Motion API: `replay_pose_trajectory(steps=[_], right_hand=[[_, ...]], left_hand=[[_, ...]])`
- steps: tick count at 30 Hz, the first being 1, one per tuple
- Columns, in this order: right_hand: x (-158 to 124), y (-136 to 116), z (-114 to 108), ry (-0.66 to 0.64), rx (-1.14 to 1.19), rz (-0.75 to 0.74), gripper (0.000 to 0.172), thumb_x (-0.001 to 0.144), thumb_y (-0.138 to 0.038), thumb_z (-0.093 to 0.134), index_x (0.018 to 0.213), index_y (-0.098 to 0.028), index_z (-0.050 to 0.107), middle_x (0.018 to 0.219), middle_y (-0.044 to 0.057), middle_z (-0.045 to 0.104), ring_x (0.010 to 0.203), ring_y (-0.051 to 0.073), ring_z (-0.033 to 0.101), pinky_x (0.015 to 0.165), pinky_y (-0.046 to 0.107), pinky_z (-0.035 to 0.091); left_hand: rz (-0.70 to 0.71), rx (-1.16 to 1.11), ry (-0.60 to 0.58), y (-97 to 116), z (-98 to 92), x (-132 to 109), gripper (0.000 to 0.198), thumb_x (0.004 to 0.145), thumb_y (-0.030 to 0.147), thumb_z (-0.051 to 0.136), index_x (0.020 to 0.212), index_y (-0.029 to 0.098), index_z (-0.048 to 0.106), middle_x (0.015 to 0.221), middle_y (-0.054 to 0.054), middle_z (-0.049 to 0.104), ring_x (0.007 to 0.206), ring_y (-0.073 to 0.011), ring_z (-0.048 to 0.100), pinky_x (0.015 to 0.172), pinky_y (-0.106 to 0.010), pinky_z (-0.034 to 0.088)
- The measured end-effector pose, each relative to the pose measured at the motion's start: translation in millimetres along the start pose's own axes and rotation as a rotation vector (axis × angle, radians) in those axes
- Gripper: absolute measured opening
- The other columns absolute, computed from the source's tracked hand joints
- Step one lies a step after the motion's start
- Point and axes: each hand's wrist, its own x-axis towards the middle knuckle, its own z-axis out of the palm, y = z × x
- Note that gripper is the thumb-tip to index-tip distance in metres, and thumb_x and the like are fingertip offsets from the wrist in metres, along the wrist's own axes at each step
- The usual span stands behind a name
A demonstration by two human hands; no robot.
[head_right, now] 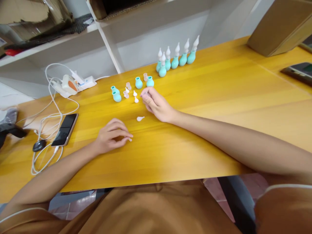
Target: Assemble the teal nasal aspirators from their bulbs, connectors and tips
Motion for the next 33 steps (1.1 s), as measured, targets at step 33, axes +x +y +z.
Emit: replay_pose_trajectory(steps=[33], right_hand=[[-41.9, -23.8, 58.2, -0.368, 0.418, 0.340, 0.036, 0.100, -0.048, 0.077, 0.112, -0.016, 0.067, 0.088, 0.002, 0.072, 0.066, 0.010, 0.063, 0.056, 0.021, 0.051]], left_hand=[[-0.179, -0.215, 0.248, 4.8, 0.3, -7.4, 0.016, 0.091, 0.019, 0.087, 0.098, 0.021, 0.074, 0.092, -0.004, 0.077, 0.085, -0.0165, 0.074, 0.078, -0.031, 0.062]])
